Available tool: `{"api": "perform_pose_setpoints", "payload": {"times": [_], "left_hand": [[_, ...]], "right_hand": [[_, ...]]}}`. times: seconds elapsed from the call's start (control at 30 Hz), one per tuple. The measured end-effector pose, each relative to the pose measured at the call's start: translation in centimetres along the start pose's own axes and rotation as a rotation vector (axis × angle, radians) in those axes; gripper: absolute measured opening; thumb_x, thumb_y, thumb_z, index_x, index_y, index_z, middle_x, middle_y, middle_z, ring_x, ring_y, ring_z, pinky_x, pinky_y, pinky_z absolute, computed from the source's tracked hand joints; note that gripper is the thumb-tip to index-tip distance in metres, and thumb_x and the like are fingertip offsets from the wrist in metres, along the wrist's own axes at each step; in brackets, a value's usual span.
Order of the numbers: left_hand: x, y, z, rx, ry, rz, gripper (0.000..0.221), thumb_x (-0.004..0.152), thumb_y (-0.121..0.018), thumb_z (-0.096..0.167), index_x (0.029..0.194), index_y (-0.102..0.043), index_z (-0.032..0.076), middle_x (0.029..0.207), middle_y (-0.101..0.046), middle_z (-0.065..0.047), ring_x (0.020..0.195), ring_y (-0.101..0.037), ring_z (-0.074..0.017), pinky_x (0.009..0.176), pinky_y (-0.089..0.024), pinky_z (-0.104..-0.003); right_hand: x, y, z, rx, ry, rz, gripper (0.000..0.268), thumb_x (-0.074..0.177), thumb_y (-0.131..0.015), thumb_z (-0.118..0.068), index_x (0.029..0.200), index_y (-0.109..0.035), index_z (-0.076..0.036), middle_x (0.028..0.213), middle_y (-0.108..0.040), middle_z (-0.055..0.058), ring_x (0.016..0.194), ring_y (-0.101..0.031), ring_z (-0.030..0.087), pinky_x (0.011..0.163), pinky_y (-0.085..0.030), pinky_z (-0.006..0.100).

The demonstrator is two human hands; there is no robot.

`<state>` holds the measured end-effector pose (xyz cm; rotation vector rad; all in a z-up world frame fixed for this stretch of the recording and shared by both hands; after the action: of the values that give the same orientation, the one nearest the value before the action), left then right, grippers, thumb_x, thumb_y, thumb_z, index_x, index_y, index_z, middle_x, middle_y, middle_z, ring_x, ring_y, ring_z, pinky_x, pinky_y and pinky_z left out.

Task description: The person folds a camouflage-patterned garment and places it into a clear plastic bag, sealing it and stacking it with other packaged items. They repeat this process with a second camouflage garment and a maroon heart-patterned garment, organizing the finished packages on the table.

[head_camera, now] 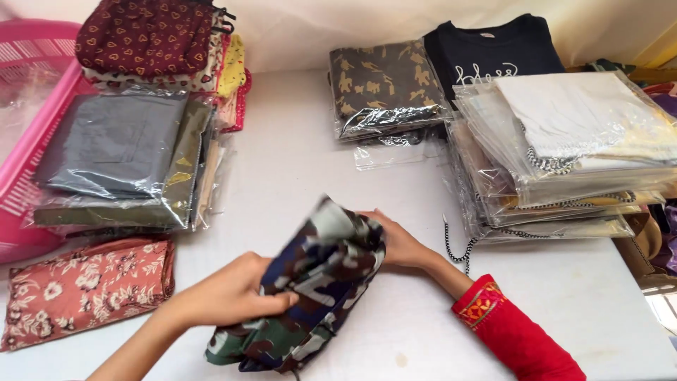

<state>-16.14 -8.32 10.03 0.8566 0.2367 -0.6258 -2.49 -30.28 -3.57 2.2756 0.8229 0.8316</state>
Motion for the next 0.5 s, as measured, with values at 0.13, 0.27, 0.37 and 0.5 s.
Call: {"api": "perform_pose_setpoints", "payload": {"times": [0.13,0.27,0.37,0.5], "left_hand": [[1.2,2.9,-2.7,-0.524,-0.234,0.158,0.037,0.087,-0.073,0.023,0.114,-0.070,-0.003,0.099,-0.076,-0.002,0.087,-0.067,-0.0072,0.079,-0.058,-0.027],[7.4,0.2,-10.2,-1.003,-0.097,0.225,0.056,0.088,-0.070,0.025,0.134,-0.056,-0.005,0.116,-0.069,-0.007,0.096,-0.067,-0.0125,0.086,-0.058,-0.032],[10.6,-2.4,-16.1,-0.702,0.116,0.418,0.072,0.089,-0.071,0.029,0.146,-0.041,-0.003,0.125,-0.067,-0.011,0.097,-0.070,-0.0208,0.090,-0.057,-0.036],[3.2,1.0,-7.9,0.076,0.020,0.999,0.058,0.099,-0.058,0.029,0.152,-0.046,0.009,0.155,-0.050,-0.012,0.132,-0.056,-0.0317,0.095,-0.053,-0.045]], "right_hand": [[-1.8,-0.1,0.9,1.149,-0.158,-0.138,0.084,0.089,-0.083,-0.047,0.151,-0.056,0.005,0.141,-0.067,0.018,0.134,-0.061,0.029,0.121,-0.039,0.052],[-1.3,5.6,1.9,1.219,-0.421,0.231,0.075,0.080,-0.085,-0.029,0.143,-0.050,-0.008,0.130,-0.064,0.007,0.115,-0.064,0.019,0.095,-0.055,0.041],[-2.4,7.0,5.5,0.756,-0.570,0.369,0.073,0.080,-0.082,-0.022,0.143,-0.047,-0.009,0.131,-0.060,0.009,0.111,-0.064,0.020,0.089,-0.054,0.040],[-1.6,9.7,0.7,-0.095,-0.428,0.472,0.062,0.088,-0.073,-0.024,0.144,-0.050,-0.012,0.146,-0.052,0.011,0.127,-0.057,0.027,0.106,-0.048,0.046]]}}
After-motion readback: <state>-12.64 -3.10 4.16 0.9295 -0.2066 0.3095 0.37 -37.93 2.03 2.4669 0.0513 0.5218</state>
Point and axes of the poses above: each hand's wrist, its own x-axis towards the middle knuckle, its own y-axis out of the back of the hand, z = x × y, the point moved 8 cm from there along x, towards the middle knuckle
